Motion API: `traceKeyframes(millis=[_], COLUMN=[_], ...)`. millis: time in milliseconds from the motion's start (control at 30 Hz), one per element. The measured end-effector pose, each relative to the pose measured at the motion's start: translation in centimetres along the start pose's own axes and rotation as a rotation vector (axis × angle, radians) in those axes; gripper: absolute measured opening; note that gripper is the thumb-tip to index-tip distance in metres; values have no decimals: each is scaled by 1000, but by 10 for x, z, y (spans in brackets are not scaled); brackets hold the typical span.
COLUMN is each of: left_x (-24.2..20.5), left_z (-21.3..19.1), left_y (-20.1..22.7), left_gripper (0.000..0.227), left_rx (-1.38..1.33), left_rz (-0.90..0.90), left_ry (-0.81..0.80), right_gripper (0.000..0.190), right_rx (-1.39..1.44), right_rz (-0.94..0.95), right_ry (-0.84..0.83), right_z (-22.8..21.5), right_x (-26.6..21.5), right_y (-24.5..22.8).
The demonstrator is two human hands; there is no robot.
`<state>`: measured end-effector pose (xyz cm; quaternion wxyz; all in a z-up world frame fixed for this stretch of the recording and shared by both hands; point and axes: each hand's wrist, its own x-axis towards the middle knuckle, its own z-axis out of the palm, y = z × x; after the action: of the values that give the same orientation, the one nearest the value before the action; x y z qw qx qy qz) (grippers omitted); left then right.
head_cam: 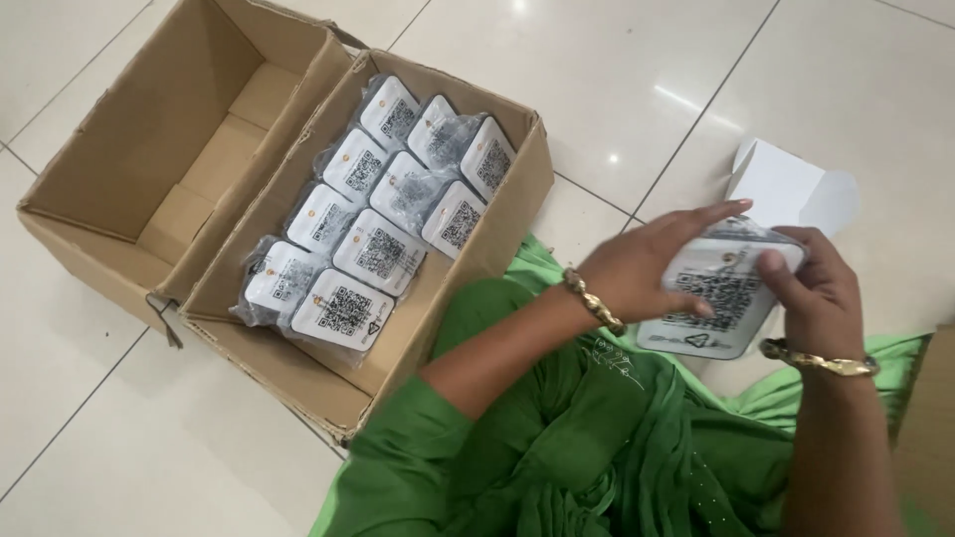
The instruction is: The person packs electronic components into boxes.
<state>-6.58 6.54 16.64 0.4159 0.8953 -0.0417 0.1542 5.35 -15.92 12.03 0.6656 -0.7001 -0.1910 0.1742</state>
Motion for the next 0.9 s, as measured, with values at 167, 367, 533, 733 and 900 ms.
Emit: traceKeyframes(millis=[167, 367, 533, 733, 900], left_x=[-53, -175, -249, -271, -249], left_z=[-136, -215, -194, -108, -74], left_y=[27, -17, -97, -216, -241], left_gripper=[75, 55, 56, 59, 62], left_rx=[-143, -82, 106, 96, 140], left_rz=[-267, -637, -798, -873, -894], left_ry=[-153, 422, 748, 773, 756], right_gripper=[34, 44, 31, 33, 34], right_rx=[-106, -289, -429, -314, -218], right_rz=[-168, -659, -230, 103, 232], right_ry=[-360, -396, -273, -228, -175], right_z=[113, 163, 134, 99, 75], right_x=[1, -3, -17, -43, -58], right_y=[-88, -128, -53, 18, 54])
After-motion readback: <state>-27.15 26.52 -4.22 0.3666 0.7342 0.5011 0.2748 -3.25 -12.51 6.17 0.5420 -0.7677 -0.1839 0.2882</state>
